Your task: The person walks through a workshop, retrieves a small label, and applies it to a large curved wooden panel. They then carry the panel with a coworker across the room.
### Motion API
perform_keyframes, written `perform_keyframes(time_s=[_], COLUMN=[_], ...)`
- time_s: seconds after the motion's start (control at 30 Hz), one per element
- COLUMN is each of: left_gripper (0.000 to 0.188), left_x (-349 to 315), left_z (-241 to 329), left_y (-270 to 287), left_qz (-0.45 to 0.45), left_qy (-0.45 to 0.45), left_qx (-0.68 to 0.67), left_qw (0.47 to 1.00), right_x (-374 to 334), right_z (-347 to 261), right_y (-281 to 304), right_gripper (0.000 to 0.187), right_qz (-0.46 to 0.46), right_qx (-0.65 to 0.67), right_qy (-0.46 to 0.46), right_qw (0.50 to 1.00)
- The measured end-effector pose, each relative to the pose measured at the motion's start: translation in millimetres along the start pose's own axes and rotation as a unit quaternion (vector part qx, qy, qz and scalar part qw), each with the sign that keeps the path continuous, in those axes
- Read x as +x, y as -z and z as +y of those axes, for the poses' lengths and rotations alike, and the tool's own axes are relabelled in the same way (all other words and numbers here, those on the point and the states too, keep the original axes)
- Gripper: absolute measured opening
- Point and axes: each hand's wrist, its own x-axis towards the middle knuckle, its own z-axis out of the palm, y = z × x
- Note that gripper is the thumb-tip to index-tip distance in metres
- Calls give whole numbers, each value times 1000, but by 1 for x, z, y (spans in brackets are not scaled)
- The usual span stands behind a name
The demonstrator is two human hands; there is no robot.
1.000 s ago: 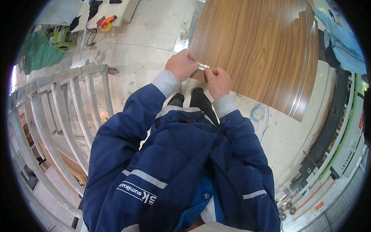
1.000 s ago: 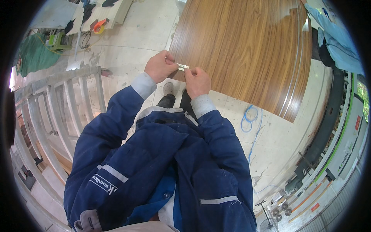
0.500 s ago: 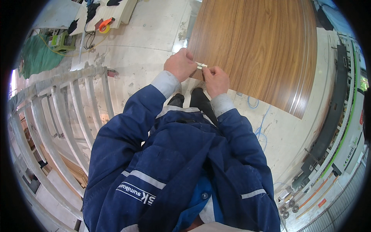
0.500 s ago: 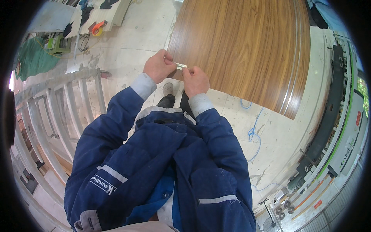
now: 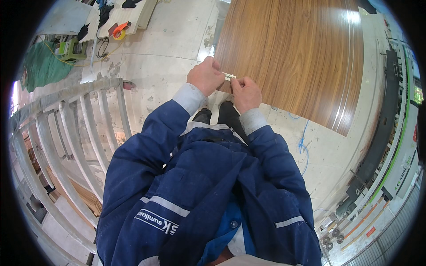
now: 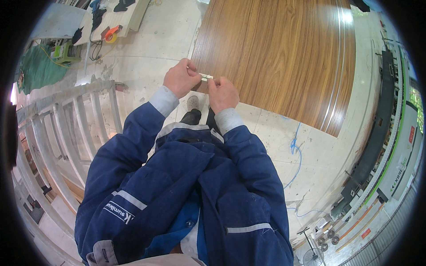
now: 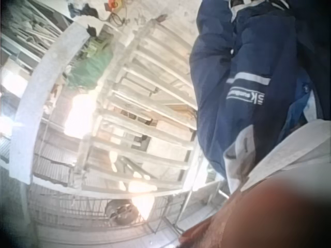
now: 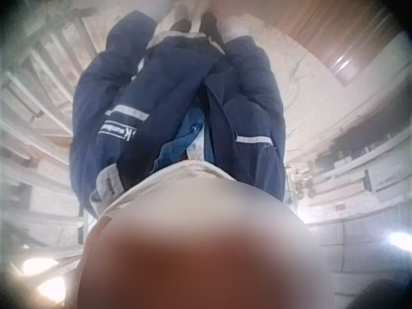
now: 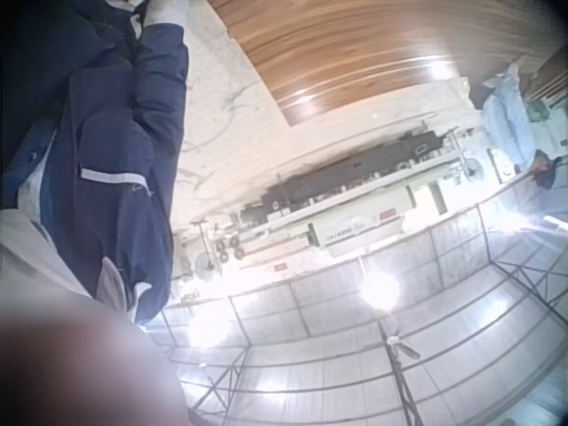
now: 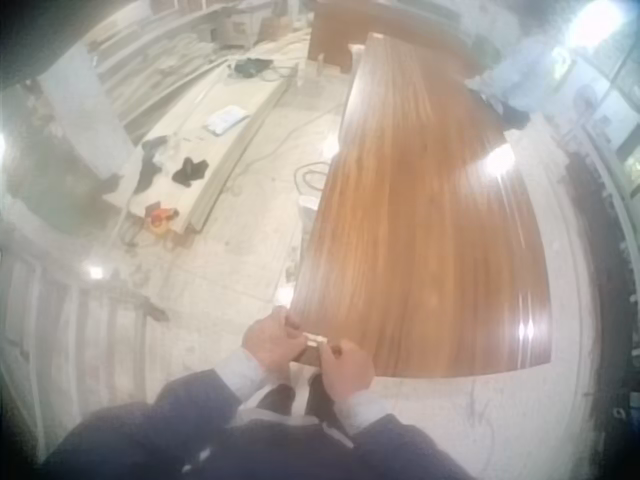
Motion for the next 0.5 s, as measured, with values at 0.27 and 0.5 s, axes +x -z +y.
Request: perform_keyframes(time_s=[0.27, 0.5], left_gripper=[29, 34], left_x=[3, 12], left_z=[0, -8], left_y=[-5, -1], left_qz=[23, 51], left_qy=[-14, -13], left_qx=[57, 85], left_qw=[998, 995], right_x=[4, 10], right_z=[-4, -5], right_y=[-2, -2], right_gripper=[35, 35], right_qz=[-2, -10], right_qx=[-32, -49], right_qy=[-4, 0], right_qw=[999, 999])
